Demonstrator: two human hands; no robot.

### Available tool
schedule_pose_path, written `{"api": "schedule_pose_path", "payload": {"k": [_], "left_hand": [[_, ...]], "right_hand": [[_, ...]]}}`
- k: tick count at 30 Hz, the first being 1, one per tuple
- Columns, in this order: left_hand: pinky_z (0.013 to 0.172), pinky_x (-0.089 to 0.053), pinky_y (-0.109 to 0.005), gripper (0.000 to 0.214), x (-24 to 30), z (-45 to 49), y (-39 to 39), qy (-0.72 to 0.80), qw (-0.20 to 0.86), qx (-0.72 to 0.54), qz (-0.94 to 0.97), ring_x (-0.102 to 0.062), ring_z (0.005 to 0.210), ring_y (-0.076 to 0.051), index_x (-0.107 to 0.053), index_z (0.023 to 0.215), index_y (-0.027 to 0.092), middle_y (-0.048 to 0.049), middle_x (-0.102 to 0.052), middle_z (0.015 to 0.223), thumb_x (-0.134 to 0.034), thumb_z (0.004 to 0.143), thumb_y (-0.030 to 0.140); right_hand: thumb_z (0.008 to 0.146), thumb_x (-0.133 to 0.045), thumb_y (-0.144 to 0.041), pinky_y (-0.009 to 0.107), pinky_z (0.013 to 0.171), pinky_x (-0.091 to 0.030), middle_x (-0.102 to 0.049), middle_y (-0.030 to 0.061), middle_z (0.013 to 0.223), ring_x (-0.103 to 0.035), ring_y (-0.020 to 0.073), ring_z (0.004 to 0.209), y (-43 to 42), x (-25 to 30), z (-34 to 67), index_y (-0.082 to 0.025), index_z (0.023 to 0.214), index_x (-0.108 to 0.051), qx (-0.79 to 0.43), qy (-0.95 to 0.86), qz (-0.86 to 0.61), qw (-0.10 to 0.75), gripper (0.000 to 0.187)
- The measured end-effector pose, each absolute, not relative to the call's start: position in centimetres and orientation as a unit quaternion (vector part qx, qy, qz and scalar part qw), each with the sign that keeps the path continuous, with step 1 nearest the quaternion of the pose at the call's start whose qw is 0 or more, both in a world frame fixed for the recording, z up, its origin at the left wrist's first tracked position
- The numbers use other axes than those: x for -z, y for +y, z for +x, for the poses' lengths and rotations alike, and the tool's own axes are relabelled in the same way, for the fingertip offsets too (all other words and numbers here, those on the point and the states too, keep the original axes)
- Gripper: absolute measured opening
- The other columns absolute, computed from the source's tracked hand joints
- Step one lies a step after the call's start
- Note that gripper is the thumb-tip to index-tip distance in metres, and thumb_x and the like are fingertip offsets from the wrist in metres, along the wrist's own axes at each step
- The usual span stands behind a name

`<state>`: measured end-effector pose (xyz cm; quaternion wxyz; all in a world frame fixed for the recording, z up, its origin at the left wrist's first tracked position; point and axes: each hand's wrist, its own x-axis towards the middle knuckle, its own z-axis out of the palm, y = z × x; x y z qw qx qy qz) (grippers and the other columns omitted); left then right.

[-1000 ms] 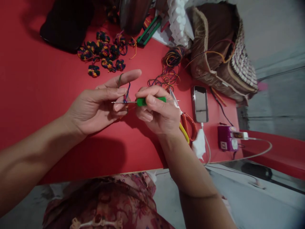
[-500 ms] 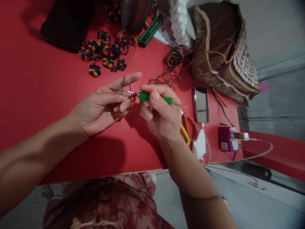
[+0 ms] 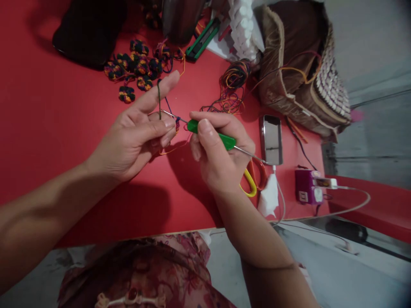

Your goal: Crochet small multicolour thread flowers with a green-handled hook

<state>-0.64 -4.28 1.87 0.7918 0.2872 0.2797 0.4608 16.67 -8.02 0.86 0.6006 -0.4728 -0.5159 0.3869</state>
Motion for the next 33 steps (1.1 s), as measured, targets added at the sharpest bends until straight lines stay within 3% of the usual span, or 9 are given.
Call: {"api": "schedule_pose_path", "payload": {"k": [2,5,7,10,13,19,25,33], "left_hand": [[0.056,-0.033,-0.025,0.060,-1.6,-0.5,-4.4,0.272,0.786,-0.475,0.287,-0.049,0.060,-0.013,-0.077,0.147,0.028,0.0046,-0.063,0.064,-0.087,0.090,0.012],[0.059,-0.036,-0.025,0.056,-1.6,-0.2,-4.5,0.272,0.802,-0.474,0.242,-0.050,0.061,-0.013,-0.079,0.141,0.026,0.0050,-0.060,0.064,-0.085,0.088,0.008],[0.059,-0.038,-0.024,0.046,-1.8,-0.1,-4.3,0.283,0.818,-0.461,0.197,-0.046,0.057,-0.012,-0.080,0.132,0.024,0.0049,-0.056,0.060,-0.074,0.092,0.002],[0.054,-0.035,-0.022,0.039,-2.5,0.0,-3.9,0.289,0.840,-0.439,0.135,-0.038,0.050,-0.011,-0.078,0.124,0.021,0.0048,-0.051,0.055,-0.058,0.099,-0.002],[0.051,-0.033,-0.020,0.037,-3.1,-0.4,-3.5,0.282,0.860,-0.413,0.102,-0.034,0.046,-0.010,-0.076,0.119,0.017,0.0050,-0.047,0.053,-0.049,0.102,-0.001],[0.051,-0.033,-0.020,0.045,-3.4,-1.4,-3.3,0.252,0.877,-0.392,0.113,-0.034,0.046,-0.010,-0.078,0.124,0.013,0.0050,-0.045,0.052,-0.040,0.103,-0.001],[0.049,-0.030,-0.018,0.041,-3.7,-1.4,-2.9,0.269,0.875,-0.387,0.109,-0.031,0.045,-0.009,-0.077,0.122,0.013,0.0069,-0.041,0.050,-0.042,0.104,0.001],[0.046,-0.029,-0.018,0.036,-3.7,-1.6,-2.4,0.283,0.869,-0.394,0.100,-0.028,0.042,-0.008,-0.077,0.123,0.010,0.0072,-0.039,0.048,-0.048,0.102,0.003]], "right_hand": [[0.107,-0.080,-0.044,0.038,0.066,-0.060,-0.068,-0.0032,0.072,-0.062,0.0176,0.059,-8.3,-0.9,16.6,-0.038,0.112,-0.087,-0.326,-0.563,-0.506,0.566,0.010],[0.112,-0.072,-0.035,0.040,0.091,-0.066,-0.082,0.0011,0.097,-0.079,0.0211,0.087,-8.6,-0.9,16.4,-0.036,0.121,-0.084,-0.192,-0.659,-0.498,0.530,0.015],[0.112,-0.069,-0.027,0.041,0.098,-0.067,-0.085,0.0025,0.112,-0.081,0.0234,0.101,-8.7,-0.7,16.3,-0.035,0.127,-0.082,-0.108,-0.704,-0.482,0.510,0.021],[0.113,-0.066,-0.030,0.045,0.100,-0.068,-0.085,0.0041,0.116,-0.080,0.0280,0.107,-8.8,-0.2,16.6,-0.039,0.134,-0.080,-0.041,-0.730,-0.509,0.455,0.026],[0.115,-0.062,-0.039,0.051,0.100,-0.067,-0.084,0.0062,0.112,-0.078,0.0312,0.106,-8.7,0.6,17.1,-0.042,0.138,-0.078,-0.061,-0.731,-0.524,0.434,0.028],[0.114,-0.065,-0.047,0.052,0.092,-0.065,-0.075,0.0015,0.080,-0.076,0.0287,0.083,-8.0,0.5,17.1,-0.045,0.129,-0.082,-0.176,-0.681,-0.468,0.536,0.023],[0.110,-0.072,-0.053,0.046,0.080,-0.062,-0.076,0.0016,0.085,-0.078,0.0280,0.081,-8.2,-0.6,16.8,-0.045,0.118,-0.084,-0.287,-0.619,-0.481,0.550,0.017],[0.108,-0.074,-0.058,0.045,0.076,-0.058,-0.073,-0.0008,0.077,-0.076,0.0270,0.080,-8.0,-0.9,17.9,-0.046,0.118,-0.085,-0.316,-0.605,-0.489,0.544,0.020]]}}
